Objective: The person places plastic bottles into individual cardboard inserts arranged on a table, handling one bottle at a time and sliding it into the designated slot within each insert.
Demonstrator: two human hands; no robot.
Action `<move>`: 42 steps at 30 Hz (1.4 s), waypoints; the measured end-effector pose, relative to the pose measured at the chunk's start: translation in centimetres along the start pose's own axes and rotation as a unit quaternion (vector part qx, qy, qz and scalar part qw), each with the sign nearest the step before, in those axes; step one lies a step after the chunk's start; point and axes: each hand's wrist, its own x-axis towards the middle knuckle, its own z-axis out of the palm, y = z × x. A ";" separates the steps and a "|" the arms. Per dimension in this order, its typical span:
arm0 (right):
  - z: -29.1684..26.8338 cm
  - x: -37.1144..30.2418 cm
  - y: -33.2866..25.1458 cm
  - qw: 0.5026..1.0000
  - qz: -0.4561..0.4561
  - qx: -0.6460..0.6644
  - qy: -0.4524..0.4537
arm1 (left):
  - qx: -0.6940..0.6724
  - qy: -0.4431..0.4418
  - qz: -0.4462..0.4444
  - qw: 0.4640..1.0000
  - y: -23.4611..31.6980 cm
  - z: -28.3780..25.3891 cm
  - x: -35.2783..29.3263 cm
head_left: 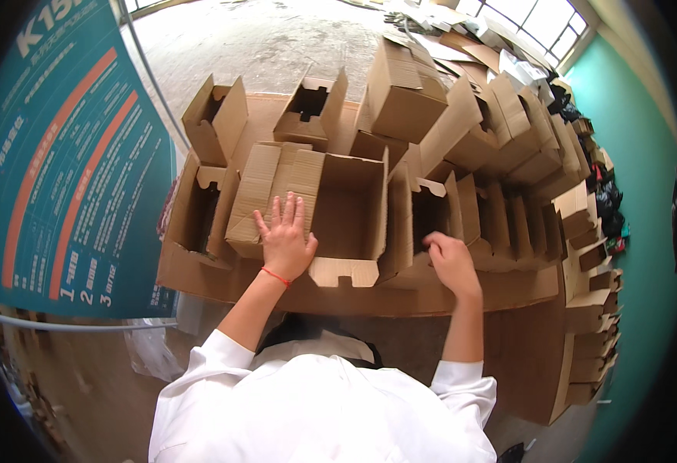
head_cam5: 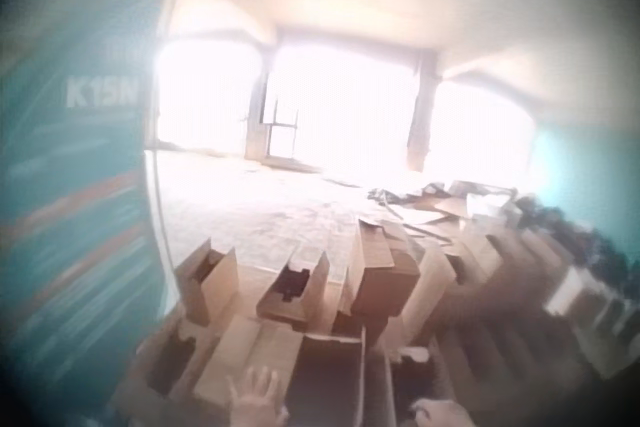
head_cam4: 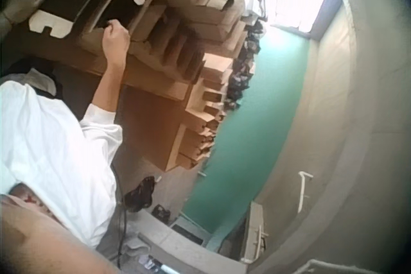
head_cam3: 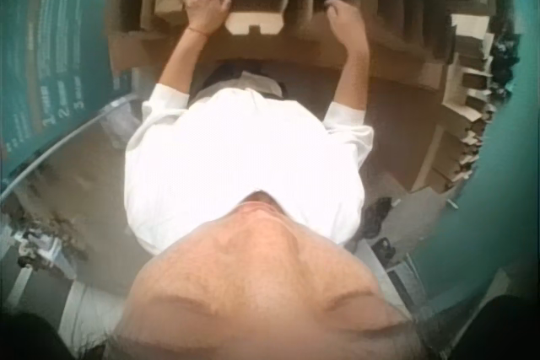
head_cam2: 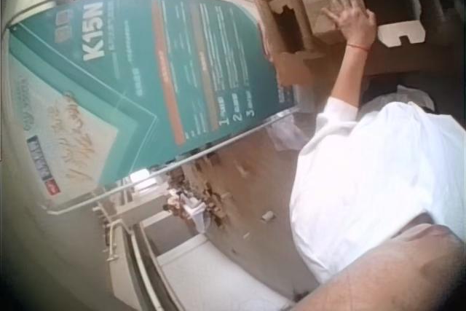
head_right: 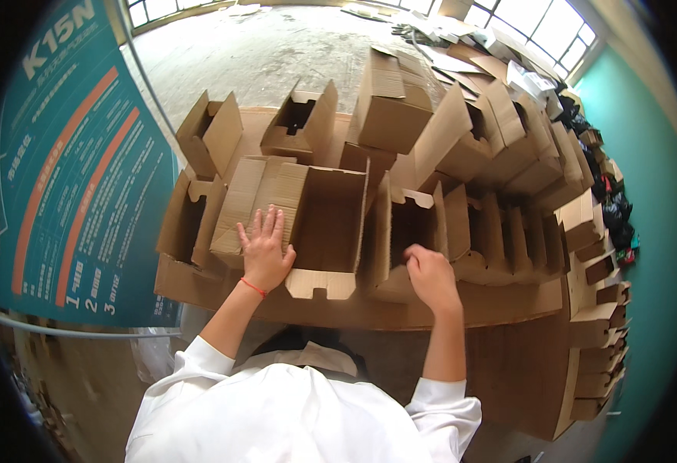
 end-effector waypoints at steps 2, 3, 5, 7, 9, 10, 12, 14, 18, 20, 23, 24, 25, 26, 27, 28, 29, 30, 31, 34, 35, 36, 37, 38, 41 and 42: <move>-1.3 -1.7 -1.4 0.996 -0.026 -0.036 -0.075 | -0.002 0.001 -0.008 1.000 -0.1 -0.3 -0.1; -1.4 -2.6 -1.5 0.993 -0.023 -0.040 -0.112 | -0.006 0.001 -0.010 1.000 0.0 -0.3 -0.1; -0.7 -3.8 -1.7 0.971 -0.090 -0.144 -0.166 | -0.007 0.010 -0.004 1.000 0.0 -0.2 0.0; -0.3 -3.2 -1.4 0.961 -0.100 -0.189 -0.172 | -0.011 0.014 0.002 1.000 0.1 -0.1 -0.1; 0.5 0.3 -1.0 0.944 0.057 -0.173 -0.276 | -0.006 0.020 0.001 1.000 0.0 -0.2 -0.2; 0.4 2.8 -4.9 0.919 0.184 -0.144 -0.317 | 0.005 0.023 -0.013 1.000 -0.6 -0.2 -0.3; 3.6 5.4 4.5 0.913 -0.088 -0.239 -0.317 | -0.012 0.020 0.011 1.000 0.2 -0.5 -0.1; 6.4 7.7 4.4 0.918 0.046 -0.205 -0.336 | -0.013 0.018 0.009 1.000 0.1 -0.7 0.0; 9.3 7.1 5.1 0.920 0.205 -0.136 -0.305 | -0.033 0.020 -0.001 0.999 -0.1 -0.6 -0.2; 9.6 6.0 5.8 0.924 0.238 -0.098 -0.284 | -0.036 0.018 0.000 0.999 0.2 -0.8 -0.4; 10.3 5.3 6.3 0.924 0.275 -0.025 -0.265 | -0.036 0.018 -0.006 0.999 0.1 -0.6 -0.3; 10.1 5.2 6.5 0.922 0.291 0.002 -0.256 | -0.038 0.015 -0.005 0.999 0.1 -0.5 -0.4; 9.9 5.2 6.5 0.919 0.304 0.034 -0.250 | -0.034 0.017 -0.006 0.999 0.0 -0.5 -0.3; 9.8 5.2 6.6 0.914 0.317 0.064 -0.243 | -0.031 0.018 -0.006 0.999 0.0 -0.5 -0.3; 9.9 5.1 6.7 0.909 0.329 0.094 -0.238 | -0.028 0.019 -0.007 0.999 0.1 -0.5 -0.3; 10.0 5.1 6.7 0.903 0.342 0.124 -0.230 | -0.027 0.020 -0.007 0.999 0.1 -0.6 -0.2; 10.1 5.2 6.7 0.896 0.354 0.154 -0.222 | -0.026 0.021 -0.007 0.999 0.1 -0.6 -0.2; 10.0 5.2 6.7 0.887 0.367 0.184 -0.213 | -0.025 0.021 -0.008 0.999 0.1 -0.6 -0.2; 10.2 5.5 6.6 0.879 0.377 0.210 -0.204 | -0.025 0.022 -0.008 0.999 0.1 -0.7 -0.2; 10.2 5.4 6.5 0.847 0.406 0.295 -0.176 | -0.024 0.022 -0.007 0.999 0.1 -0.8 -0.2; 9.9 5.4 6.4 0.832 0.416 0.328 -0.163 | -0.024 0.023 -0.006 0.999 0.2 -0.7 -0.2; 9.7 5.6 6.1 0.817 0.423 0.363 -0.147 | -0.024 0.023 -0.004 0.999 0.2 -0.6 -0.1; 9.7 5.7 5.9 0.800 0.431 0.397 -0.131 | -0.024 0.024 -0.004 0.999 0.1 -0.4 -0.2; 9.2 5.8 5.6 0.779 0.432 0.440 -0.115 | -0.025 0.025 -0.004 0.999 0.1 -0.2 -0.2; 7.2 4.8 6.1 0.716 0.398 0.566 -0.087 | -0.024 0.026 -0.005 0.999 0.1 -0.3 -0.2; 6.2 3.8 7.8 0.701 0.363 0.605 -0.107 | -0.023 0.026 -0.007 0.999 0.0 -0.4 -0.2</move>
